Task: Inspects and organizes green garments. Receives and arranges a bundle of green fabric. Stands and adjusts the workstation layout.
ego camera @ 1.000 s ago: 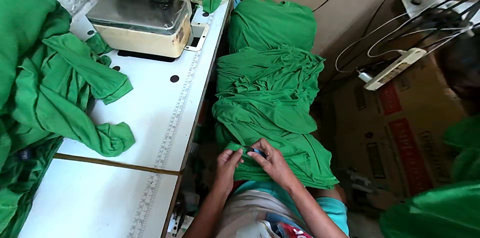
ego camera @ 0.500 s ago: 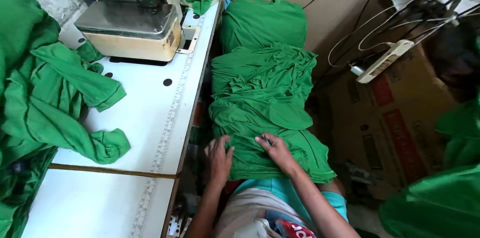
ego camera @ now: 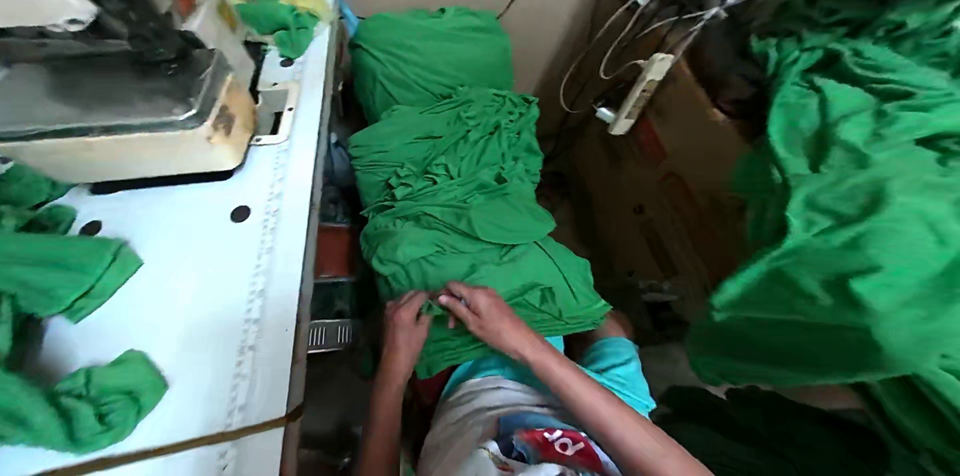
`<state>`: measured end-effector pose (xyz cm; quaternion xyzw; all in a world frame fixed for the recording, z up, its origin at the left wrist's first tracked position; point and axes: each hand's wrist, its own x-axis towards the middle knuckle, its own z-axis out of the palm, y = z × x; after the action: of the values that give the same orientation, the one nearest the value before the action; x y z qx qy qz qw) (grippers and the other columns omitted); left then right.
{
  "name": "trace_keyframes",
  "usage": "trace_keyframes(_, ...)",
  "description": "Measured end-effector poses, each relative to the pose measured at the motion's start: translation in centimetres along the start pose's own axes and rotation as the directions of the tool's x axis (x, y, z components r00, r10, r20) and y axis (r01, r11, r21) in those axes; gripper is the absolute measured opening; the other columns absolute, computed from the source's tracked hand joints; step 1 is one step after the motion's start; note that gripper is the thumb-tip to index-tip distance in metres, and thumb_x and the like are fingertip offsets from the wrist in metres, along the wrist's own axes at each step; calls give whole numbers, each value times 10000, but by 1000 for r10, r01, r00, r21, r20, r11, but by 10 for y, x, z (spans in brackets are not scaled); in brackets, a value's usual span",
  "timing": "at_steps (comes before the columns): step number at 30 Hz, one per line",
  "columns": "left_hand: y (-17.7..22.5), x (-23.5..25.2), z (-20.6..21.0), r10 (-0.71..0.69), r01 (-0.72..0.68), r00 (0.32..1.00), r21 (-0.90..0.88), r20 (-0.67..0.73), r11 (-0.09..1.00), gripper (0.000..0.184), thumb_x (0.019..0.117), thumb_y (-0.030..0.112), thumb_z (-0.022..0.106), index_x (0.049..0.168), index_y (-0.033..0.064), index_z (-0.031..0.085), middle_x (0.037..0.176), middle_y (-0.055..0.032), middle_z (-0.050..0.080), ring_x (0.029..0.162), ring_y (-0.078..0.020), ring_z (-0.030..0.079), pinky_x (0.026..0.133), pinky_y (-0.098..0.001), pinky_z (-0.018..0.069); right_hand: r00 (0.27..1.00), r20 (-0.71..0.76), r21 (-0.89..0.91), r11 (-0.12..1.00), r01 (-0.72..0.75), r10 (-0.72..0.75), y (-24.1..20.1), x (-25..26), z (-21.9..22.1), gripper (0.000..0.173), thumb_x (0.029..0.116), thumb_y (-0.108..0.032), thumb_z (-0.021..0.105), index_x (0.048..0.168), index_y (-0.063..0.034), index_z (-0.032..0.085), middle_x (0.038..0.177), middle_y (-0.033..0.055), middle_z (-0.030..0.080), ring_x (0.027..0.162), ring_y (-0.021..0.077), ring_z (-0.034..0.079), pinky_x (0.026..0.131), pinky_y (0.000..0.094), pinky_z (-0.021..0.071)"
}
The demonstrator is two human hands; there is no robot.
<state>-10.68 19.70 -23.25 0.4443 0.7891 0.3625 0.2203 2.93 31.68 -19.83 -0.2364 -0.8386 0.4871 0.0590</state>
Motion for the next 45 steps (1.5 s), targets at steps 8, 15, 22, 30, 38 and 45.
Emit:
trace_keyframes(8,9,4,-20,-86,110,992,298,-92,948,440,855,-1,640,1295,18,620,1459,-206,540,1400,-435,439,1107,-690,293,856,-256,-290,809,-511,449,49,-70,-61,722,884,-423,793,1457,-72,528,1470,218,509,1133,408,651,933,589,540)
trace_keyframes(15,87,39,86,286,-364,817,64,500,929,319,1018,232,620,1251,21,673,1284,-175,660,1254,-348,592,1078,-514,453,824,-474,-11,933,-359,312,86,-94,-55,278,1043,-243,569,1090,4,687,1066,163,687,975,274,677,889,483,545)
trace_keyframes(22,87,42,66,335,-323,942,-176,40,930,211,1031,72,534,1103,-56,685,1052,-156,724,872,-205,718,792,-369,605,691,-607,-198,767,-610,392,100,-102,-68,398,926,-155,708,1299,-35,637,1371,231,581,1077,425,672,844,606,562)
trace_keyframes(30,5,62,21,-128,119,991,188,36,975,384,987,61,615,1334,-86,540,1330,-297,579,1223,-422,593,1051,-535,482,684,-623,-73,843,-533,379,111,-117,-58,332,933,-101,660,1254,-16,646,1168,202,701,1023,400,695,856,630,533)
trace_keyframes(38,-9,66,26,-132,150,988,371,-75,916,378,957,-93,479,1189,56,737,1306,-176,669,1313,-421,532,1107,-631,338,812,-564,-465,870,-164,-149,134,-142,-38,179,789,1,722,964,-32,745,999,173,712,796,346,723,645,521,598)
trace_keyframes(45,50,61,38,-66,67,997,52,-30,996,327,1040,84,502,1324,-73,541,1253,-257,612,1089,-340,654,938,-476,547,702,-696,25,981,-190,154,109,-131,-65,216,1000,-200,633,1070,-9,707,925,95,714,817,153,680,766,356,573)
